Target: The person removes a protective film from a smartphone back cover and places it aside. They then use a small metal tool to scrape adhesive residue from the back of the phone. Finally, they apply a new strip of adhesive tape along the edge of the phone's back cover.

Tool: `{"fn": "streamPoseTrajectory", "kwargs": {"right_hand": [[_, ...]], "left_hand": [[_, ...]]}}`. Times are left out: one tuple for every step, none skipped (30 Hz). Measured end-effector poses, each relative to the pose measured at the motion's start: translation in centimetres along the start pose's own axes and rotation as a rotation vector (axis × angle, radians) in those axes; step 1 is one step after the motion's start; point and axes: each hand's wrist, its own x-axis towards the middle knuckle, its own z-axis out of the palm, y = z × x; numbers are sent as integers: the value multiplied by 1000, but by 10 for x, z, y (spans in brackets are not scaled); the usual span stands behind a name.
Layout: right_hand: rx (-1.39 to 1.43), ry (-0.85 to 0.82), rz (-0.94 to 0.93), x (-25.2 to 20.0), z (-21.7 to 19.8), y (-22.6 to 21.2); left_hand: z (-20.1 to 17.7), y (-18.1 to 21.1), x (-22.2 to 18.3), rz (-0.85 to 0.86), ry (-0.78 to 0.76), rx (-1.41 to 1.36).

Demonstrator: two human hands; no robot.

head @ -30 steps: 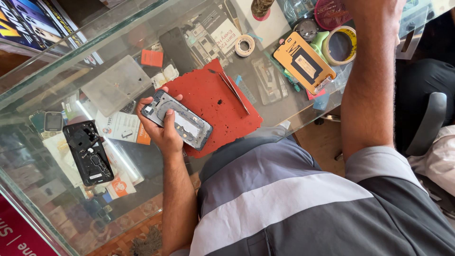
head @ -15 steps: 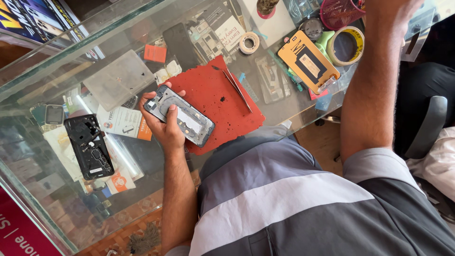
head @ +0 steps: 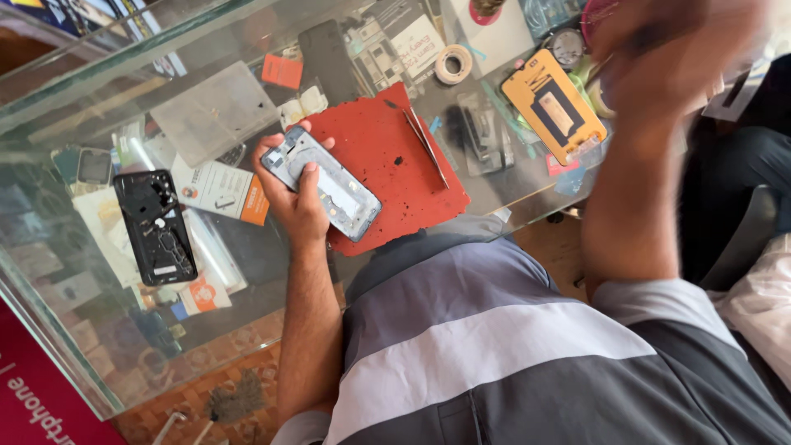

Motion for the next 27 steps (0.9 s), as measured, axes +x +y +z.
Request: {"fn": "streamPoseTrajectory", "kwargs": {"right_hand": [[158, -128, -13, -8, 18, -34], [304, -274, -19, -21, 37, -71], [406, -394, -20, -28, 57, -103], [462, -481, -2, -34, 73, -128], [481, -457, -81, -33, 87, -144], [501, -432, -160, -33, 100, -156], [489, -393, -197, -32, 111, -163], [477, -354, -234, -29, 123, -166], [464, -313, -268, -28, 133, -168], [439, -295, -286, -27, 142, -171], [412, -273, -304, -25, 150, -173], [385, -251, -321, -24, 155, -173], [309, -289, -311, -26, 158, -174], [232, -327, -301, -29, 161, -176], [155, -365, -288, -33, 163, -177], [171, -374, -282, -38, 161, -177], [190, -383, -273, -46, 156, -176], [208, -393, -265, -49, 152, -175], [234, -344, -256, -47, 149, -172], [260, -296, -247, -44, 145, -169], [286, -255, -235, -43, 142, -168], [302, -253, -243, -39, 143, -168], [319, -252, -246, -35, 145, -168], [336, -250, -250, -34, 147, -169], [317, -263, -258, -36, 148, -172], [297, -275, -265, -40, 150, -178], [277, -286, -278, -43, 150, -181]], "left_hand": [[-1, -1, 0, -6, 4, -17], [-2, -2, 1, -12, 11, -26], [-2, -2, 1, -21, 16, -34], [-3, -2, 1, -29, 21, -43], [-3, -2, 1, -35, 20, -47], [-4, -1, 0, -40, 18, -51], [-4, 0, -1, -48, 17, -54], [-4, -1, -1, -42, 20, -46], [-4, -2, -1, -37, 19, -39], [-4, -3, -2, -33, 19, -32], [-4, -4, -1, -13, 20, 4], [-4, -5, -1, 6, 21, 39], [-5, -5, -1, 24, 21, 74], [-5, -6, -1, 10, 19, 26], [-5, -7, -1, -6, 17, -22], [-5, -8, -1, -22, 15, -71], [-5, -8, -2, -30, 18, -68], [-4, -8, -3, -38, 20, -64], [-4, -8, -1, -38, 18, -60], [-5, -8, 1, -21, 11, -53], [-4, -7, 0, -10, 8, -48], [-4, -8, -1, 0, 5, -43], [-4, -8, -3, -23, 17, -66], [-4, -9, -3, -47, 29, -89], [-3, -9, -2, -67, 36, -116], [-3, -9, -3, -68, 32, -95], [-3, -8, -2, -65, 30, -75]]}}
